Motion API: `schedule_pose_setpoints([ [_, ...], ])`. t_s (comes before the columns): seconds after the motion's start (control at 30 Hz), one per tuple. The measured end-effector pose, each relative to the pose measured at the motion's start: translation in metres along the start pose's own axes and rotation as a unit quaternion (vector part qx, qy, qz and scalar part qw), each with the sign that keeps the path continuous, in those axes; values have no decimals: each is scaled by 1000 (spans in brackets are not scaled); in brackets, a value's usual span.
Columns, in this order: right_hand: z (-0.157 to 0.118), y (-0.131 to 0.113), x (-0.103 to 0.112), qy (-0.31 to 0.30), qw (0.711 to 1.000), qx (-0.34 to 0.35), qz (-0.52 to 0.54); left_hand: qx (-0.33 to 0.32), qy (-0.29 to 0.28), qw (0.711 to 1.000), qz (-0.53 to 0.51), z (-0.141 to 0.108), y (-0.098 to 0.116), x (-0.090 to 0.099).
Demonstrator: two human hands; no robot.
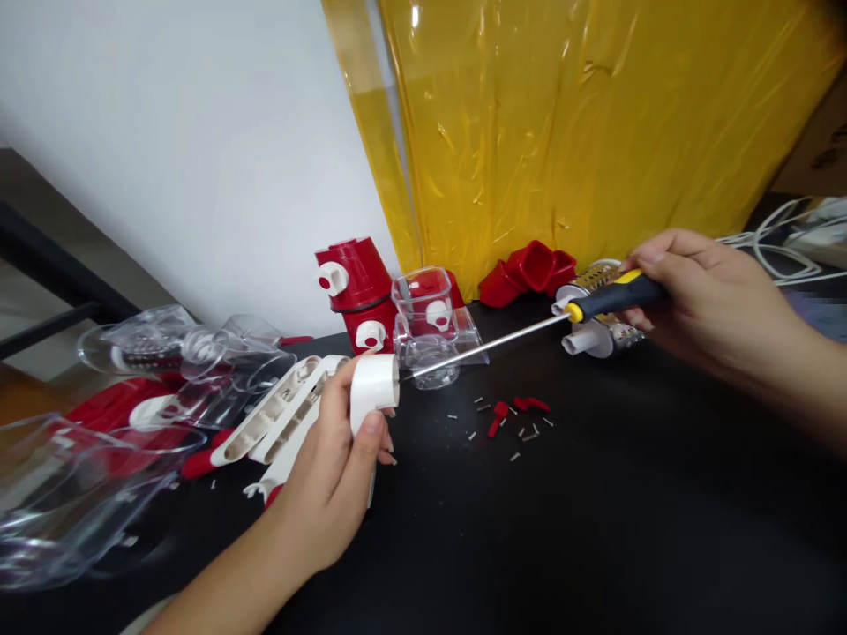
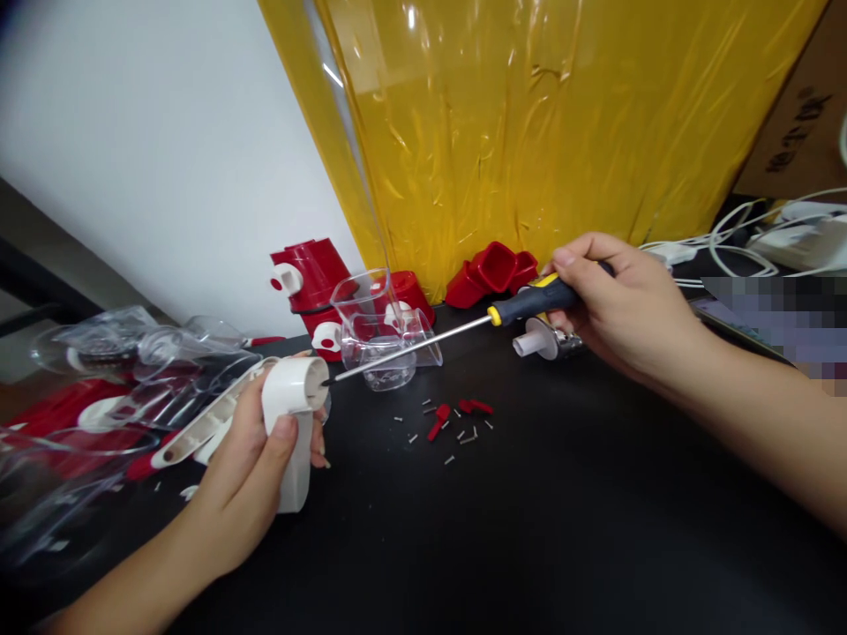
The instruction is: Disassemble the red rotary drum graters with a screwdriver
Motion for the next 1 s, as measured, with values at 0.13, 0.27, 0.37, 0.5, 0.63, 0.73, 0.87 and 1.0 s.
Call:
schedule_pose_setpoints([
  [0.13,-3,-5,-1,1,998,14,-54,33,-27,999,31,1,-2,-4],
  [0.27,-2,-12,3,35,994,60,-90,47,-26,998,17,2,-6,-4],
  [0.37,-1,-13,5,38,993,79,-80,56,-29,998,29,2,-10,-3],
  [0.5,-1,-11,5,27,992,84,-92,62,-31,997,35,2,-9,-3],
  [0.63,1,-12,5,21,991,91,-94,66,-37,996,44,3,-6,-4],
  [0.73,1,-14,5,25,991,107,-81,71,-34,996,48,3,-6,-4],
  [0.87,-1,-13,6,4,989,118,-93,72,-38,995,59,3,-6,-4],
  [1.0,0,-13,10,18,985,124,-120,67,-42,995,67,3,-3,-5],
])
Point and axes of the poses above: each hand's wrist, its own z-axis towards the middle knuckle, its own x-axis out of the back of the hand, y = z × x, the point moved 5 cm from there along z, towards the middle knuckle, and after that the axes turned 10 degrees about -z, right-handed, at the moved point
